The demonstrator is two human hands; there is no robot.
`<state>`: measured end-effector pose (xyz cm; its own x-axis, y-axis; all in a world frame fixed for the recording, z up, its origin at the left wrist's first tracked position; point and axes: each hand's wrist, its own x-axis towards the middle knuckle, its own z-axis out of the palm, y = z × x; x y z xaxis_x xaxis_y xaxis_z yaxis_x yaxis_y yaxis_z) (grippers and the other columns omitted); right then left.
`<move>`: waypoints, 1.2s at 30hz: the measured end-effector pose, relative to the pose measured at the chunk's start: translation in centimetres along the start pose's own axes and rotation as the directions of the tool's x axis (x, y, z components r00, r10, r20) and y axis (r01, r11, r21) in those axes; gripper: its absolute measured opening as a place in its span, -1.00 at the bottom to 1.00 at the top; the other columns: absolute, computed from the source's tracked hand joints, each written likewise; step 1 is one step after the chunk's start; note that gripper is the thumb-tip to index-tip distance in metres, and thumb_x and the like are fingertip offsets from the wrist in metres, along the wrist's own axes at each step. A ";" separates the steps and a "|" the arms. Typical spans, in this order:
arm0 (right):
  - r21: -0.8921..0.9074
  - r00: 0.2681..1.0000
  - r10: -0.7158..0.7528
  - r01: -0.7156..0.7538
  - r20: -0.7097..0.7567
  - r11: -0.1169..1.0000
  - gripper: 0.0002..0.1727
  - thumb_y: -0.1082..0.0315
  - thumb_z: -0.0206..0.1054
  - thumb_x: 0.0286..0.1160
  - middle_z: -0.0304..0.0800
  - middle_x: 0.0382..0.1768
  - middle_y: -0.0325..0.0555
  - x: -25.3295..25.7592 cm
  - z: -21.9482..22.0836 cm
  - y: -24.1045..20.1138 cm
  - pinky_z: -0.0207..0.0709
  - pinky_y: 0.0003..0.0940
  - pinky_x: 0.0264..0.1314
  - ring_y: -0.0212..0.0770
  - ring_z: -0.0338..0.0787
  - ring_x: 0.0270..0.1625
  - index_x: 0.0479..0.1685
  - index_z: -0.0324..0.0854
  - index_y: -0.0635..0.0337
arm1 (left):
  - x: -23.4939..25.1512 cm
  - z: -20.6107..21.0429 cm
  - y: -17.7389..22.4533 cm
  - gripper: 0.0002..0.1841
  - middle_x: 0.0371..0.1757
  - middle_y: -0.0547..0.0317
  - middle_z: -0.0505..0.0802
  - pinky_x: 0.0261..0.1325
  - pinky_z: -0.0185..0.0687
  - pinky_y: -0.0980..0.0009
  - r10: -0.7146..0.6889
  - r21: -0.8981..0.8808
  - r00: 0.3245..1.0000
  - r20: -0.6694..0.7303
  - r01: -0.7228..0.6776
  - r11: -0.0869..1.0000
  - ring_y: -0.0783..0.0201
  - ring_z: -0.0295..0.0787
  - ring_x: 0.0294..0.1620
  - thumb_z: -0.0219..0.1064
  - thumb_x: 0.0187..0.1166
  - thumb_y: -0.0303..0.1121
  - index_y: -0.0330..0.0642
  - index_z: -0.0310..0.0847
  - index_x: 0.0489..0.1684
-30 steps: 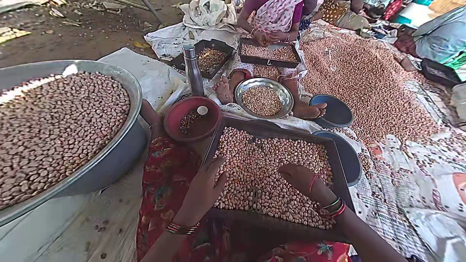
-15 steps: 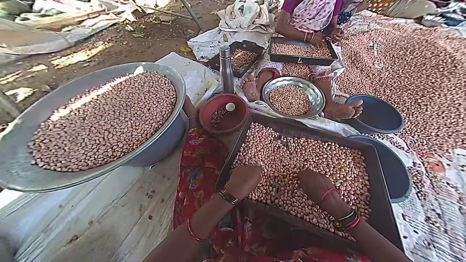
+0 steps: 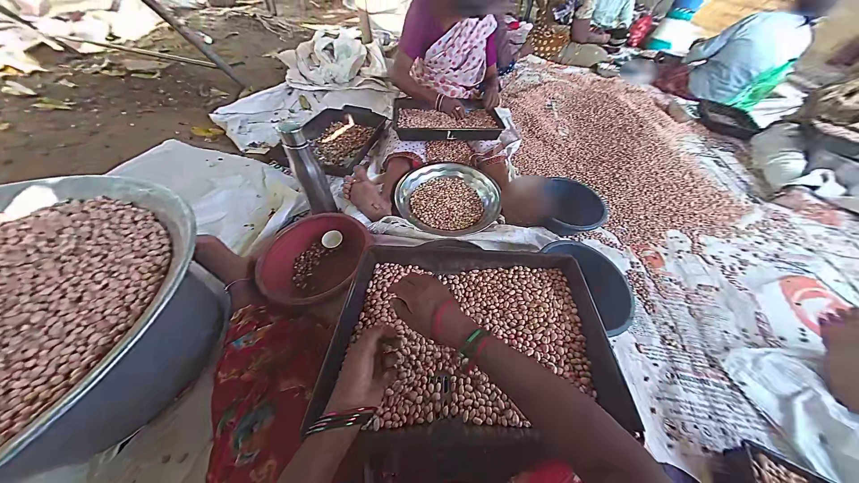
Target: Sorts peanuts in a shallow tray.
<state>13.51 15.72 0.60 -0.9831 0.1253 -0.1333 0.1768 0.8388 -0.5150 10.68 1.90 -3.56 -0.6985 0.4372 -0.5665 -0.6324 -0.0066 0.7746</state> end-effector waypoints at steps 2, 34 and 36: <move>-0.002 0.994 0.049 -0.049 0.103 0.999 -0.54 0.26 0.05 0.84 0.56 0.54 0.27 2.4 1.5 1.9 0.34 0.24 0.61 0.25 0.52 0.62 0.57 0.55 0.24 | 0.5 -0.3 -0.1 -0.61 -0.76 0.42 0.48 -0.85 0.01 0.72 0.033 -0.043 0.999 -0.036 -0.034 0.998 0.61 0.15 -0.90 -0.14 0.91 -0.25 -0.05 0.40 -0.44; -0.023 0.855 0.118 -0.150 -0.505 0.988 -0.70 0.49 0.17 0.67 0.88 0.04 0.38 -14.3 -3.6 11.0 0.64 0.21 0.26 0.32 0.88 0.12 0.04 0.78 0.52 | 5.1 4.1 2.2 -0.56 0.35 -0.34 0.73 0.41 0.46 -0.28 -0.178 0.924 0.931 0.318 -0.347 -0.163 -0.28 0.64 0.45 -0.06 0.88 -0.21 -0.33 0.55 0.43; 0.017 0.868 0.166 -0.179 -0.467 0.984 -0.69 0.47 0.16 0.71 0.86 0.10 0.38 -13.7 -3.7 11.2 0.61 0.20 0.31 0.31 0.87 0.18 0.09 0.77 0.51 | 5.2 3.5 2.1 -0.58 0.27 -0.36 0.75 0.41 0.43 -0.27 -0.204 0.927 0.909 0.363 -0.374 -0.020 -0.26 0.66 0.39 0.04 0.86 -0.20 -0.41 0.62 0.30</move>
<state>28.77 25.38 -0.20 -0.8466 0.4955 0.1944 0.3505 0.7939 -0.4969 6.85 7.34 -3.88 -0.3851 0.7250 -0.5710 0.5842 0.6705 0.4573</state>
